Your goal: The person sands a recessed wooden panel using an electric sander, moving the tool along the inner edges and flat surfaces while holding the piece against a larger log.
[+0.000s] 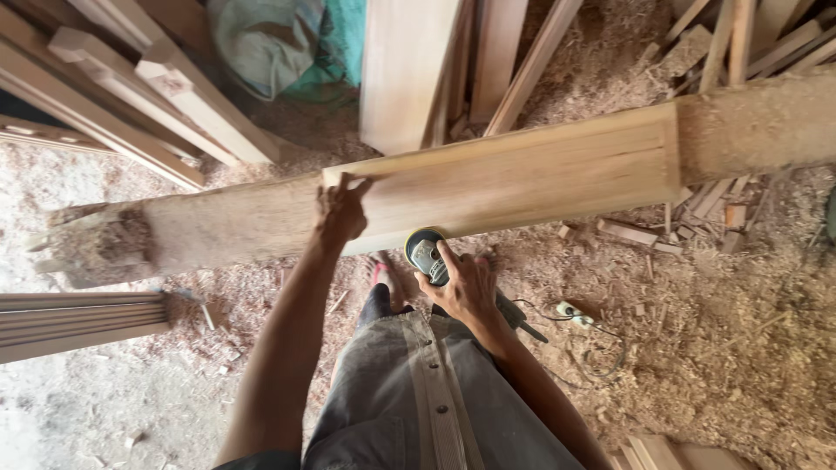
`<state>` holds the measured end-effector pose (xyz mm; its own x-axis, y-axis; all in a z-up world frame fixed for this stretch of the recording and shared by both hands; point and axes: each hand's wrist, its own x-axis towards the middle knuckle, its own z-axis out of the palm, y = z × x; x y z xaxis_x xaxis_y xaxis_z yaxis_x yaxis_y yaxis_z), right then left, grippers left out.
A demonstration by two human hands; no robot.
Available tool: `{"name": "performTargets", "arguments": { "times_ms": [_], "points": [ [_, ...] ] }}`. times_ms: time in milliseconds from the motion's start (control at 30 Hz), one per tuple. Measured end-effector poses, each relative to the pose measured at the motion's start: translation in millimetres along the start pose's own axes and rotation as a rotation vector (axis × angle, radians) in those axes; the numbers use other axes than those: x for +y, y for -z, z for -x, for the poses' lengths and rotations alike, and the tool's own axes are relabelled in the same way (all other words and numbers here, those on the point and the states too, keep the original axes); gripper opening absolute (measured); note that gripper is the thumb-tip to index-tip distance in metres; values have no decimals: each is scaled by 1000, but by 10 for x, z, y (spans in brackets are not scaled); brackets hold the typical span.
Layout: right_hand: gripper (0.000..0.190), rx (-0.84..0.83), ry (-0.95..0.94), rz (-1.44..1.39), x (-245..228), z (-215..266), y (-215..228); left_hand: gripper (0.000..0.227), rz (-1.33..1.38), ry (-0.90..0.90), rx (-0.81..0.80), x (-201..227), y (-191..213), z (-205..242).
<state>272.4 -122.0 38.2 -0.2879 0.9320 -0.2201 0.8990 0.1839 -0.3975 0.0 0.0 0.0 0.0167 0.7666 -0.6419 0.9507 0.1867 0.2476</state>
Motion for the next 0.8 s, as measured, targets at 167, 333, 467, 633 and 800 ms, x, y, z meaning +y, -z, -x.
{"name": "performTargets", "arguments": {
  "times_ms": [167, 333, 467, 633, 800],
  "points": [
    [80, -16, -7, 36, -621, -99, -47, 84, -14, -84, 56, -62, 19, 2],
    [79, -14, -13, -60, -995, -146, -130, 84, -22, -89, 13, -39, 158, 48],
    [75, 11, 5, -100, -1221, -147, -249, 87, -32, -97, 12, -41, 159, 56],
    [68, -51, 53, -113, -1499, -180, -433, 84, -46, -107, 18, -86, 20, -63],
    [71, 242, 274, -129, -1687, -107, -502, 76, -17, -114, 37, -151, -113, -75]
  ]
}}
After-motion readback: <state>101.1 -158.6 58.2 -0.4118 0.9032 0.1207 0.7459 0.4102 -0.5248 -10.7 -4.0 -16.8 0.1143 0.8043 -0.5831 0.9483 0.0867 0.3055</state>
